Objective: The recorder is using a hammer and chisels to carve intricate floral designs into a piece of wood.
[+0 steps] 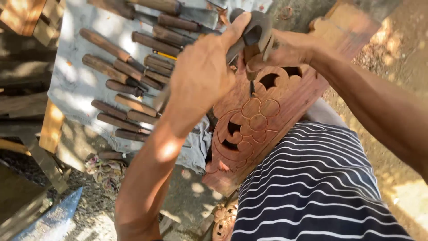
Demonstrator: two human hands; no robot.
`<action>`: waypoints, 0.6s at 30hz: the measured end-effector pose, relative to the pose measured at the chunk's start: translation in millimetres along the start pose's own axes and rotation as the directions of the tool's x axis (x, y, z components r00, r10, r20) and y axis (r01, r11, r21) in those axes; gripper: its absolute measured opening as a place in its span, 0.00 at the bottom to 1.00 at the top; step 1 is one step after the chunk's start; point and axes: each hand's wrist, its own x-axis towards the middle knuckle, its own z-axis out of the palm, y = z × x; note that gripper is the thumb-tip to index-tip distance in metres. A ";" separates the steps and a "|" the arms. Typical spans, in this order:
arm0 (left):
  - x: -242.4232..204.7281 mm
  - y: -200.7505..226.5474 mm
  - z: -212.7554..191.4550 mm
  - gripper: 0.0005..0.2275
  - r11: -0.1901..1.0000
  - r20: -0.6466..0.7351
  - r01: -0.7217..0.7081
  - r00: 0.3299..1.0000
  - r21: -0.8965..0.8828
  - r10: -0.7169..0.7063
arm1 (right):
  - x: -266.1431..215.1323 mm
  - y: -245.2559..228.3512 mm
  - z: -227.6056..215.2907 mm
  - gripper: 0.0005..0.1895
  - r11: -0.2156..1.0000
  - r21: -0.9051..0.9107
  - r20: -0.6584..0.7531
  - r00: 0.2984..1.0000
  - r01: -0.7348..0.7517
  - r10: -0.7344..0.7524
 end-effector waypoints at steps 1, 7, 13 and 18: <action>-1.0 0.4 -7.0 0.29 0.991 0.209 0.041 0.976 0.131 -0.068 | 3.2 5.3 1.8 0.12 0.999 -0.038 -0.001 1.000 0.028 -0.028; 0.7 9.0 5.0 0.31 0.993 0.066 -0.021 0.998 0.118 0.013 | 7.0 21.0 0.9 0.10 0.997 -0.024 0.012 0.997 0.073 -0.072; -10.5 -18.5 28.0 0.22 1.000 -0.161 -0.006 0.987 0.019 0.009 | 9.9 43.6 -3.1 0.07 1.000 0.014 0.021 1.000 0.006 -0.006; -5.9 -3.3 -0.6 0.28 0.997 0.057 -0.003 0.998 0.073 -0.002 | 13.7 23.5 -0.1 0.12 0.996 0.075 0.015 0.999 0.049 -0.050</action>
